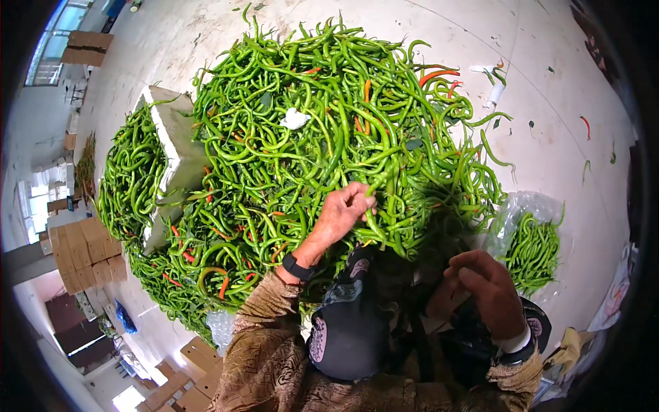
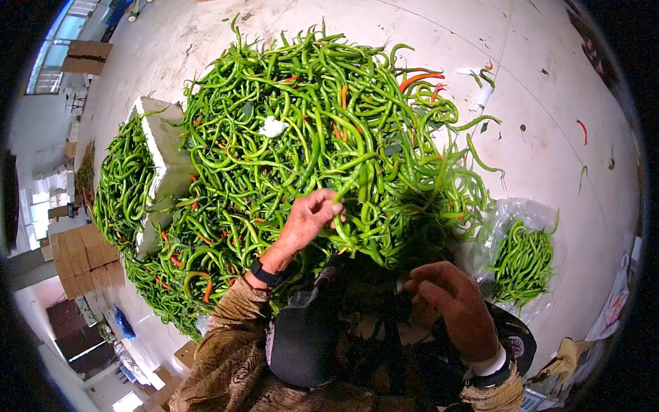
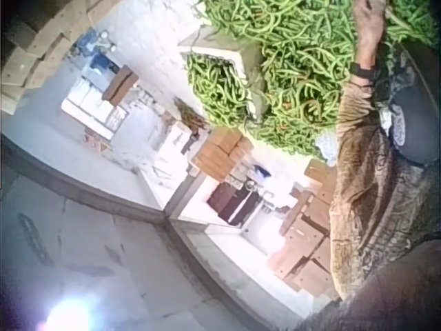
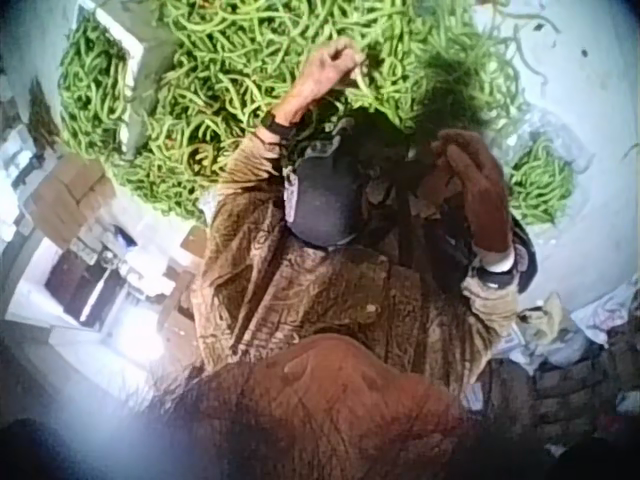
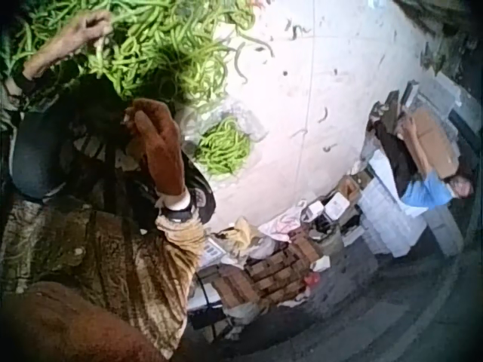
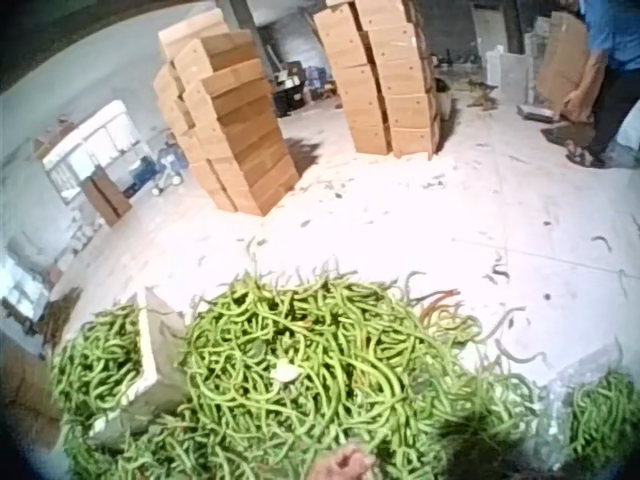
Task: Picking, trimming, and sorting green peppers from a large pile into a plastic bag.
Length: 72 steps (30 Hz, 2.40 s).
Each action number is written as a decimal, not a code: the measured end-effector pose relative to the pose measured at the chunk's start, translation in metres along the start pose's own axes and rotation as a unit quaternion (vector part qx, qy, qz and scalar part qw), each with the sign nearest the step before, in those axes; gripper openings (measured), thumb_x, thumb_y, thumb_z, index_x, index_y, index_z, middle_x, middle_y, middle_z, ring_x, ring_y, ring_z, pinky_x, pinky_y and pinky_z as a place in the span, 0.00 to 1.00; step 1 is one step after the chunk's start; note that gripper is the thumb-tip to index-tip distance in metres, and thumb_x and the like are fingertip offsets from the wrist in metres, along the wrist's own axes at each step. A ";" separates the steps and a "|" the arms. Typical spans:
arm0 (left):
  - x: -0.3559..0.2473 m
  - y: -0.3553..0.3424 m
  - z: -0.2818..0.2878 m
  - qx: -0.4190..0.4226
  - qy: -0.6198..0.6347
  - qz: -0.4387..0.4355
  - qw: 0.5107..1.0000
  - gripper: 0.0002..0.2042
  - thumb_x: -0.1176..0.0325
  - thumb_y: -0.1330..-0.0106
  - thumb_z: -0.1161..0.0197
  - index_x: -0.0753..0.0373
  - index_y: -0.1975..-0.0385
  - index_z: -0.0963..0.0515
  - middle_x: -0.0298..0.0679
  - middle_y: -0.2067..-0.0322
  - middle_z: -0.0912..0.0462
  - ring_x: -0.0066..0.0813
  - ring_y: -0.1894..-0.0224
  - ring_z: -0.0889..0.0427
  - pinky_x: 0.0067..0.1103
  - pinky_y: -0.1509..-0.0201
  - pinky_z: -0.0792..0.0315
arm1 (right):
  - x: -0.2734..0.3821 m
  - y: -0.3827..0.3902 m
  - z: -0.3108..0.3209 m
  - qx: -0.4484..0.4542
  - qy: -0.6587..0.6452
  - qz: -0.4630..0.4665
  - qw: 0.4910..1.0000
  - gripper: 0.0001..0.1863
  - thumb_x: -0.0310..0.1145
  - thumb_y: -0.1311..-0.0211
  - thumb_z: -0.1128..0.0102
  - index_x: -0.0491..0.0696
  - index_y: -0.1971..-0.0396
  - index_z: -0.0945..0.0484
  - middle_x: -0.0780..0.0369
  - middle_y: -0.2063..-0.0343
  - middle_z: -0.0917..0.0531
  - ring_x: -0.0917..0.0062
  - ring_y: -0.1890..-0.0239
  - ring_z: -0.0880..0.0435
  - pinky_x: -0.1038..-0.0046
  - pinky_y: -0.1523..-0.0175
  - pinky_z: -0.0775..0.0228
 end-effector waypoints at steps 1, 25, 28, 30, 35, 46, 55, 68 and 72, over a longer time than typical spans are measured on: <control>0.000 -0.006 0.009 -0.038 -0.002 -0.019 0.999 0.09 0.66 0.30 0.40 0.65 0.58 0.23 0.32 0.67 0.18 0.17 0.68 0.22 0.16 0.64 0.29 | -0.002 0.000 0.000 -0.002 0.004 -0.001 1.000 0.12 0.32 0.31 0.48 0.43 0.52 0.25 0.61 0.60 0.16 0.81 0.63 0.21 0.77 0.56 0.27; -0.059 0.000 -0.040 -0.050 -0.221 -0.288 0.930 0.21 0.71 0.37 0.38 0.67 0.44 0.28 0.50 0.52 0.21 0.45 0.51 0.20 0.30 0.46 0.26 | -0.002 -0.005 -0.007 -0.026 0.010 -0.005 1.000 0.13 0.30 0.34 0.48 0.42 0.53 0.24 0.60 0.61 0.17 0.79 0.62 0.20 0.76 0.52 0.29; -0.042 0.002 0.023 -0.191 -0.142 -0.198 0.951 0.13 0.71 0.35 0.40 0.67 0.52 0.22 0.44 0.59 0.17 0.36 0.56 0.18 0.27 0.49 0.25 | -0.003 -0.006 -0.002 -0.033 0.033 0.000 0.999 0.13 0.30 0.34 0.48 0.41 0.53 0.24 0.60 0.61 0.17 0.79 0.62 0.20 0.75 0.53 0.29; -0.012 0.011 0.059 -0.260 -0.151 -0.178 0.937 0.11 0.73 0.34 0.42 0.67 0.53 0.22 0.43 0.61 0.16 0.31 0.58 0.18 0.24 0.51 0.26 | -0.001 -0.007 -0.002 -0.020 0.006 0.025 0.999 0.13 0.30 0.33 0.47 0.41 0.53 0.24 0.59 0.61 0.17 0.79 0.63 0.20 0.75 0.54 0.28; 0.075 0.013 0.122 -0.349 -0.113 -0.039 0.930 0.13 0.64 0.38 0.34 0.69 0.61 0.21 0.44 0.69 0.16 0.38 0.68 0.17 0.29 0.58 0.24 | -0.006 -0.012 -0.008 -0.009 0.012 0.010 1.000 0.13 0.31 0.32 0.47 0.41 0.52 0.24 0.59 0.61 0.17 0.79 0.63 0.21 0.75 0.55 0.28; 0.025 -0.015 0.050 -0.238 -0.171 -0.118 0.949 0.15 0.69 0.39 0.36 0.70 0.56 0.25 0.44 0.71 0.19 0.34 0.71 0.23 0.28 0.62 0.27 | -0.001 -0.016 -0.011 0.048 0.027 0.076 0.996 0.15 0.34 0.28 0.47 0.42 0.47 0.25 0.62 0.56 0.18 0.81 0.55 0.20 0.77 0.49 0.28; -0.043 0.033 0.035 -0.146 0.004 -0.065 0.987 0.20 0.68 0.30 0.42 0.66 0.40 0.30 0.39 0.59 0.17 0.20 0.67 0.21 0.17 0.63 0.28 | -0.008 -0.016 0.005 0.102 -0.033 0.199 0.974 0.16 0.39 0.29 0.46 0.44 0.50 0.24 0.64 0.60 0.18 0.82 0.60 0.21 0.78 0.56 0.28; 0.001 0.043 0.063 -0.092 -0.045 -0.010 0.995 0.23 0.70 0.31 0.40 0.66 0.37 0.32 0.39 0.53 0.20 0.25 0.58 0.20 0.23 0.58 0.26 | -0.002 0.007 0.038 0.014 -0.113 0.235 0.965 0.17 0.40 0.31 0.46 0.43 0.51 0.26 0.64 0.60 0.21 0.81 0.62 0.23 0.76 0.59 0.30; 0.004 0.061 0.076 -0.028 -0.312 0.002 0.950 0.22 0.69 0.34 0.38 0.69 0.41 0.27 0.44 0.52 0.19 0.33 0.55 0.24 0.28 0.51 0.29 | 0.002 -0.005 0.033 0.024 -0.127 0.278 0.952 0.11 0.36 0.36 0.46 0.46 0.60 0.25 0.65 0.67 0.22 0.79 0.68 0.23 0.75 0.66 0.31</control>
Point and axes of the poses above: each hand's wrist, its own y-axis away from the middle knuckle, its own z-axis out of the back of the hand, x = y × z, the point moved 9 cm from there along -y, towards the middle knuckle
